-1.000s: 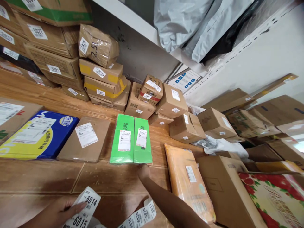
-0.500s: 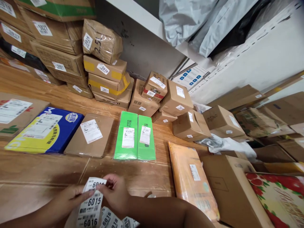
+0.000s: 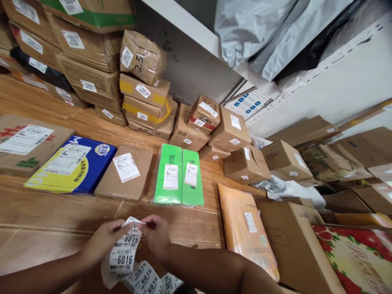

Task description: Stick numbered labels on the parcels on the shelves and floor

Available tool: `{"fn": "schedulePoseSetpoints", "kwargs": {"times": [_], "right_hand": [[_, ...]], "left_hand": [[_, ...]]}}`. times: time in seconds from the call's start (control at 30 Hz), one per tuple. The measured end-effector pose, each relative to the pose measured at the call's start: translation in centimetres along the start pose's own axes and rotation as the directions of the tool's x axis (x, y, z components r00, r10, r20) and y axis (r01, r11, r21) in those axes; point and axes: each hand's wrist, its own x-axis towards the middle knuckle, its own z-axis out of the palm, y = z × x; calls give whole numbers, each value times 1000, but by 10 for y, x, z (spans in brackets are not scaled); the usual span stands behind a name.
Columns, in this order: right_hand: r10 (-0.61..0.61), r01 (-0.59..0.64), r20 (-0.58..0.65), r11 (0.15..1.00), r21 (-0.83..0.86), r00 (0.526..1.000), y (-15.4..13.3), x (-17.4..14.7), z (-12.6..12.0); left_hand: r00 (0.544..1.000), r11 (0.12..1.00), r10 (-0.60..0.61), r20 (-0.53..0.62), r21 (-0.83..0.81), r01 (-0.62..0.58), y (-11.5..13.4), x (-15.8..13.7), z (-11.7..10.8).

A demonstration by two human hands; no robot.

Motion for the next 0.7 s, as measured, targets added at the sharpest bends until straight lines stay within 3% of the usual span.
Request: {"fn": "schedulePoseSetpoints", "kwargs": {"times": [0.07, 0.17, 0.27, 0.37, 0.5, 0.6, 0.67, 0.7], "right_hand": [[22, -23, -21, 999, -37, 1000, 16, 10, 2], [-95, 73, -216, 991, -109, 972, 44, 27, -2], [-263, 195, -432, 961, -194, 863, 61, 45, -21], [-307, 208, -514, 948, -242, 801, 68, 62, -48], [-355, 185, -662, 931, -315, 660, 81, 82, -62], [-330, 164, -736, 943, -291, 591, 90, 86, -58], [-304, 122, -792, 951, -284, 529, 92, 85, -56], [-300, 115, -796, 952, -283, 526, 92, 84, -57]], "left_hand": [[1000, 1000, -6, 20, 16, 6, -3, 7, 1], [991, 996, 29, 133, 82, -40, -10, 13, -2], [977, 968, 69, 202, 221, -115, -21, 10, -11], [966, 936, 65, 251, 321, -147, -37, 4, -24], [963, 896, 81, 257, 405, -183, -55, -2, -40], [950, 792, 146, 277, 543, -280, -51, -7, -50], [909, 644, 253, 332, 643, -415, -38, -12, -58], [874, 566, 314, 371, 666, -486, -30, -14, -63]]}}
